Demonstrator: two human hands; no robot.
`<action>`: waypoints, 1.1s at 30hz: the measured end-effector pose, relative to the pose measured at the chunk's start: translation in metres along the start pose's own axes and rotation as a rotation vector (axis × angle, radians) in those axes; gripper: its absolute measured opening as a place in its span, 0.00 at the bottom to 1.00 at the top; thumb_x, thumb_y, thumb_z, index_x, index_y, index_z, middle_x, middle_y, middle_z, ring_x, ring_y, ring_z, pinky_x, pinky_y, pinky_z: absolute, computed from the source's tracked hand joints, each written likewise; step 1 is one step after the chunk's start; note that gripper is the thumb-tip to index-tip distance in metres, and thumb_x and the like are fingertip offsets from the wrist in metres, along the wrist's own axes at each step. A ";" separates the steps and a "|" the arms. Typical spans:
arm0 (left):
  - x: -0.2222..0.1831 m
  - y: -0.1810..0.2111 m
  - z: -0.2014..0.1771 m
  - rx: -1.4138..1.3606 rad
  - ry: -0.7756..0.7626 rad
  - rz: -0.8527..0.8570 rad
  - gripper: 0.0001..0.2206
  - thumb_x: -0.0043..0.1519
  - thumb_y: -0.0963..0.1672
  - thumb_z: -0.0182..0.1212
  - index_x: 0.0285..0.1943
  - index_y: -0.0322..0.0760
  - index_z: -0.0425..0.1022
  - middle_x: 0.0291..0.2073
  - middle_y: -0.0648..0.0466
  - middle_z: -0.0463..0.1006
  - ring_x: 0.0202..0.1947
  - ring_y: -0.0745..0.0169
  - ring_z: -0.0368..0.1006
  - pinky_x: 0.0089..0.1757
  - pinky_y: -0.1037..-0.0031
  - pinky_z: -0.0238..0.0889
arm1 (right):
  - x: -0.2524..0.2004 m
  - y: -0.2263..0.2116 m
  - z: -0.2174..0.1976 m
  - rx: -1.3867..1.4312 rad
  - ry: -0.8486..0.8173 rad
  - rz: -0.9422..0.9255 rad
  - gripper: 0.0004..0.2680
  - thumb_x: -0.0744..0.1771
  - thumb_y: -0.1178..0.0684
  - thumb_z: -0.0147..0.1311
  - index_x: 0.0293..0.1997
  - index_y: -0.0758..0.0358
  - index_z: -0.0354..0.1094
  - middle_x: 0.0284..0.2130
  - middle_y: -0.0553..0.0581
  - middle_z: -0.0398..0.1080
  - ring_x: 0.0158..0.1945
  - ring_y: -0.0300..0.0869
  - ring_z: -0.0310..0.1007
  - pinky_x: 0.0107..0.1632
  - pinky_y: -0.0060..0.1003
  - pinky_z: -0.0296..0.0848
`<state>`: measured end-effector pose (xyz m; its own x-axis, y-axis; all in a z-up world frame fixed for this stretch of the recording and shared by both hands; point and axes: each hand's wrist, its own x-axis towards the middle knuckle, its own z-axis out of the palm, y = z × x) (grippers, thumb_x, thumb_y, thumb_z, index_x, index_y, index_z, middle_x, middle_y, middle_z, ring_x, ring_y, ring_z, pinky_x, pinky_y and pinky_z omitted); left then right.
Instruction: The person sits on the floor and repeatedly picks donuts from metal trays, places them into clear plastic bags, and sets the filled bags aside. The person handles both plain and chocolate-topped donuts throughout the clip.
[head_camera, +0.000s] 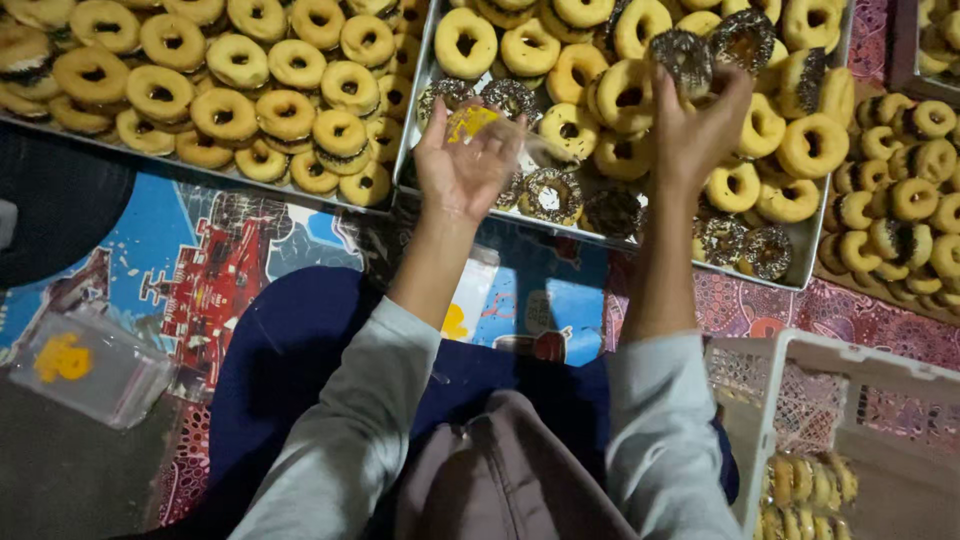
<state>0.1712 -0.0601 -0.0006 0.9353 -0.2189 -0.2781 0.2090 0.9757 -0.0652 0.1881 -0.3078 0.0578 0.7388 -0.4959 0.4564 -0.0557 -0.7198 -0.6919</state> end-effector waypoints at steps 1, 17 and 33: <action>0.003 0.002 -0.004 -0.041 -0.050 -0.024 0.19 0.67 0.54 0.55 0.45 0.32 0.75 0.34 0.42 0.77 0.39 0.47 0.75 0.54 0.49 0.71 | -0.020 -0.021 -0.019 0.215 -0.052 0.028 0.20 0.66 0.50 0.72 0.57 0.64 0.65 0.50 0.58 0.71 0.52 0.44 0.74 0.55 0.41 0.76; -0.135 -0.048 0.028 0.808 -0.306 0.374 0.37 0.70 0.54 0.57 0.83 0.37 0.45 0.75 0.47 0.55 0.72 0.50 0.52 0.69 0.53 0.47 | -0.188 -0.124 -0.069 0.307 -0.145 -0.221 0.23 0.62 0.61 0.68 0.65 0.62 0.70 0.66 0.68 0.64 0.70 0.53 0.66 0.69 0.42 0.68; -0.325 0.120 -0.055 1.406 0.151 0.486 0.11 0.71 0.42 0.56 0.47 0.26 0.81 0.38 0.48 0.85 0.39 0.64 0.82 0.44 0.74 0.77 | -0.308 -0.193 -0.084 0.218 -0.982 -0.342 0.07 0.70 0.51 0.59 0.41 0.63 0.80 0.20 0.64 0.71 0.20 0.48 0.69 0.27 0.45 0.66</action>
<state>-0.1233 0.1282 0.0297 0.9732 0.2070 -0.1004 0.0728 0.1371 0.9879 -0.0854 -0.0564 0.0979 0.9161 0.3962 0.0612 0.3074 -0.5961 -0.7417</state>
